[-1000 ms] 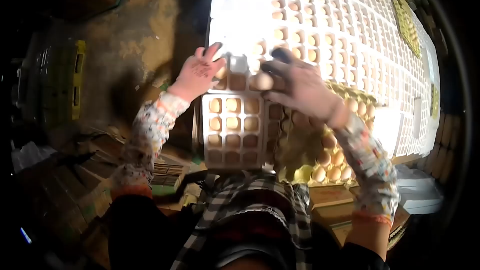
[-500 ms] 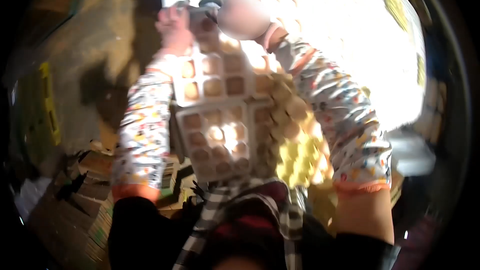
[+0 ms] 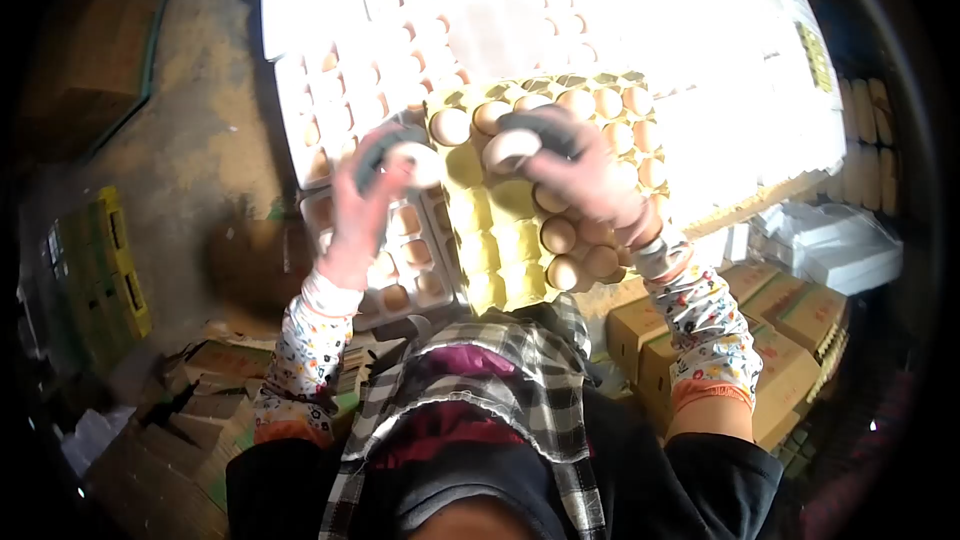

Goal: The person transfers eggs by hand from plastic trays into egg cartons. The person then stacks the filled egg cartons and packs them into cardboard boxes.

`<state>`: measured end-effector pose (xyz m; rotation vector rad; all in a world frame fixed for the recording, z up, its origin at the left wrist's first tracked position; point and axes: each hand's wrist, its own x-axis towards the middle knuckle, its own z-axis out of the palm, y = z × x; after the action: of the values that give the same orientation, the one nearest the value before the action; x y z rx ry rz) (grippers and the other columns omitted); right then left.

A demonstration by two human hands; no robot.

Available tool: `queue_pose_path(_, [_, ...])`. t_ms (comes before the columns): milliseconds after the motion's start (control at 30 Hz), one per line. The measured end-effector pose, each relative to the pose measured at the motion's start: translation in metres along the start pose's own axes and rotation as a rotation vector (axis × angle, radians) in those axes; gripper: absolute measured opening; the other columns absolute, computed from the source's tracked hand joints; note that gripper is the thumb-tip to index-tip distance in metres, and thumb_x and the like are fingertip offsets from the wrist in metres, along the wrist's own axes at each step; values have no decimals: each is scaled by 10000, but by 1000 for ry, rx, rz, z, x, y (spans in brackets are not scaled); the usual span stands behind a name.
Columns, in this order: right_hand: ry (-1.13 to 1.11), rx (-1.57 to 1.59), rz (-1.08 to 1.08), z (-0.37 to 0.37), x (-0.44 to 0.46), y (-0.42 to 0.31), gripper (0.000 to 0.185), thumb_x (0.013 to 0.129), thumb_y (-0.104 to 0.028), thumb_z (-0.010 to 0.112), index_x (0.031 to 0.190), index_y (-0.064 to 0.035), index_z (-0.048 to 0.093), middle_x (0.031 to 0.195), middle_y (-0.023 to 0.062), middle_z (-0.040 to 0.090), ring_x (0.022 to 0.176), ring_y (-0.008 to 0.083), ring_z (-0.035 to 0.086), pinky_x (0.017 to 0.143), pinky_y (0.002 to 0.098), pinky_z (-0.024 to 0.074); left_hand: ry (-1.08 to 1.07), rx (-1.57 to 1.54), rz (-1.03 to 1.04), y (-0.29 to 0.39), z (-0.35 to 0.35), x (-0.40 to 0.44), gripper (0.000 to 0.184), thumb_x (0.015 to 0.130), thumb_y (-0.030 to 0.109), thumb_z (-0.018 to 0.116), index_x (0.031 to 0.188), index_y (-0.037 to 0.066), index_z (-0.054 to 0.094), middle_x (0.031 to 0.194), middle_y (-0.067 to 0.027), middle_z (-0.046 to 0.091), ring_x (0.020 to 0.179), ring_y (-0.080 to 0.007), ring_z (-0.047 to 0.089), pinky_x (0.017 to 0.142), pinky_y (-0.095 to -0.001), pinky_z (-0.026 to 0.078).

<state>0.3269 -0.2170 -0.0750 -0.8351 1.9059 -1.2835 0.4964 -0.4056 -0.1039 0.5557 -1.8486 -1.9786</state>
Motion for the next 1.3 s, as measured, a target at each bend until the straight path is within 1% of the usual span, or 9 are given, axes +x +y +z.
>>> queue_pose_path(33, [20, 373, 147, -8, 4, 6, 278, 850, -169, 608, 1093, -36, 638, 980, 52, 626, 888, 153, 591, 787, 279, 479, 78, -431, -254, 9, -8, 1, 317, 849, 221, 658, 1085, 13, 621, 1037, -90, 656, 935, -192, 634, 813, -330, 516])
queue_pose_path(167, [-82, 133, 273, -17, 31, -24, 210, 861, -192, 618, 991, -28, 641, 878, 34, 610, 830, 112, 564, 690, 285, 484, -143, 707, 59, 8, 7, 24, 437, 841, 255, 648, 1236, 93, 557, 1212, -162, 560, 1041, -271, 618, 882, -379, 511])
queue_pose_path(300, [-188, -1164, -401, 18, 45, -1, 496, 739, -152, 692, 1202, -76, 532, 1122, 141, 583, 914, 320, 631, 761, 403, 527, -362, 997, 164, -17, 18, 43, 483, 805, 262, 690, 1238, 104, 548, 1248, -150, 535, 1044, -332, 604, 884, -426, 498])
queue_pose_path(500, [-339, 267, 347, -16, 137, -30, 307, 919, -196, 576, 1130, 26, 596, 928, 65, 676, 539, 42, 509, 459, 187, 403, 332, 239, 85, -44, -54, 112, 438, 812, 137, 699, 1216, 30, 571, 1154, -188, 614, 1039, -293, 623, 889, -378, 490])
queue_pose_path(633, [-292, 156, 227, 45, 267, -12, 315, 926, -242, 575, 1135, -8, 608, 878, 61, 684, 531, 51, 503, 457, 206, 400, 67, 1162, 49, -108, -91, 191, 321, 848, 265, 642, 1121, 97, 617, 1162, -147, 606, 963, -352, 628, 863, -437, 503])
queue_pose_path(767, [-155, -655, -471, 108, 389, 49, 387, 825, -386, 642, 989, -38, 687, 884, 139, 705, 668, 264, 652, 690, 357, 522, 549, 737, 131, -137, -122, 231, 309, 898, 256, 585, 1136, 61, 617, 1074, -219, 603, 943, -383, 616, 815, -443, 501])
queue_pose_path(833, [-351, -885, -92, 128, 401, 10, 405, 799, -409, 640, 928, -32, 712, 904, 171, 699, 806, 349, 664, 806, 400, 514, 661, 664, 268, -116, -141, 246, 336, 916, 201, 538, 1202, 25, 559, 1124, -217, 573, 978, -386, 581, 833, -452, 473])
queue_pose_path(1200, [-116, 292, -223, 50, 342, 4, 318, 960, -150, 535, 1234, -3, 595, 1159, 47, 635, 1031, 123, 583, 908, 257, 454, 330, 1256, -68, -160, -154, 279, 499, 904, 231, 514, 1379, 102, 427, 1304, -154, 500, 1227, -345, 464, 1018, -521, 351])
queue_pose_path(1300, [130, 177, -321, -53, 202, -24, 346, 960, -133, 534, 1259, 38, 566, 1210, 92, 628, 1039, 149, 595, 915, 279, 461, 406, 529, -48, -92, -130, 246, 472, 921, 293, 610, 1306, 38, 511, 1162, -211, 612, 1063, -373, 594, 934, -387, 474])
